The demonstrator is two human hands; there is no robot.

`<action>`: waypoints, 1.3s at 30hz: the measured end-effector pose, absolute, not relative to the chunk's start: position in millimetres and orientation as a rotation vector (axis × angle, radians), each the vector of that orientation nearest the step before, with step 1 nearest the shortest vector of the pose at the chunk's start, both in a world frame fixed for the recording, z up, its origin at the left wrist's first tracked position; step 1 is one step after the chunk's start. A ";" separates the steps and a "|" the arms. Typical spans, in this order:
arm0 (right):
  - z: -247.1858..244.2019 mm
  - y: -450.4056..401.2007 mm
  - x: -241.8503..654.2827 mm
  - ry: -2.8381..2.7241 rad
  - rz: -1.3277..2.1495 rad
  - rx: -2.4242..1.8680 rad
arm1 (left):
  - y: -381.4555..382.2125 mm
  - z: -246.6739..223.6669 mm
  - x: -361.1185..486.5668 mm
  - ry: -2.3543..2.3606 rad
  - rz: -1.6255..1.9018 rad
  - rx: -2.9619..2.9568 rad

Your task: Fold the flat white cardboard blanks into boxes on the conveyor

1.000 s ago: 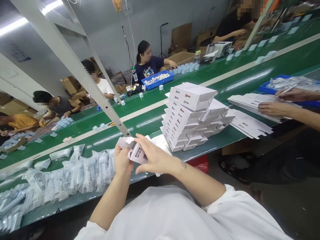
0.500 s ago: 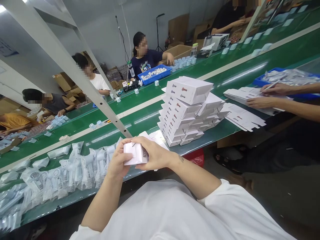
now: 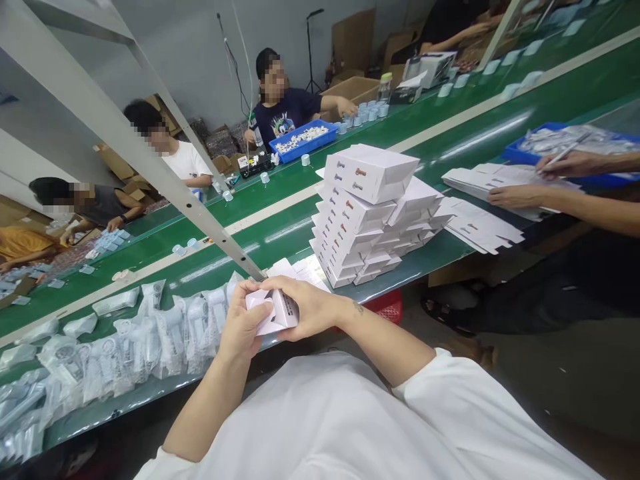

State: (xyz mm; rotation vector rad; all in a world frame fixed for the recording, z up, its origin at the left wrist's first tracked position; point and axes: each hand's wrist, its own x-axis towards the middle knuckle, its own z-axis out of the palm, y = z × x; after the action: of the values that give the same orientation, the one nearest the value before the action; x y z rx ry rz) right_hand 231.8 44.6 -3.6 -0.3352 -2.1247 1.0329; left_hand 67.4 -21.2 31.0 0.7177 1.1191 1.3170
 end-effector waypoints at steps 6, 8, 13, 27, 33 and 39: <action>-5.0 50.6 238.9 -2.105 1.113 -0.315 | -20.8 26.4 70.5 1.120 1.273 0.719; -2.8 53.3 241.7 -2.114 1.136 -0.323 | -18.7 25.8 68.4 1.067 1.267 0.709; -4.4 56.9 245.5 -2.112 1.059 -0.245 | -10.9 23.6 67.8 1.071 1.343 0.738; -26.6 84.0 249.8 -2.041 1.187 -0.174 | 16.4 40.9 70.7 1.021 1.102 0.798; -39.3 80.6 245.3 -2.044 0.755 -0.240 | 32.6 11.5 73.4 1.252 1.203 0.701; -59.9 95.7 241.7 -2.131 0.368 -0.156 | 35.8 2.3 50.2 1.440 0.920 0.670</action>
State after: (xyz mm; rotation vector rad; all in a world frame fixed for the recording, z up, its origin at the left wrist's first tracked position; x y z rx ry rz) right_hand 241.7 95.7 -59.9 -0.1561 -2.1305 0.3680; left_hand 50.2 35.8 2.3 0.6704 1.4398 0.9205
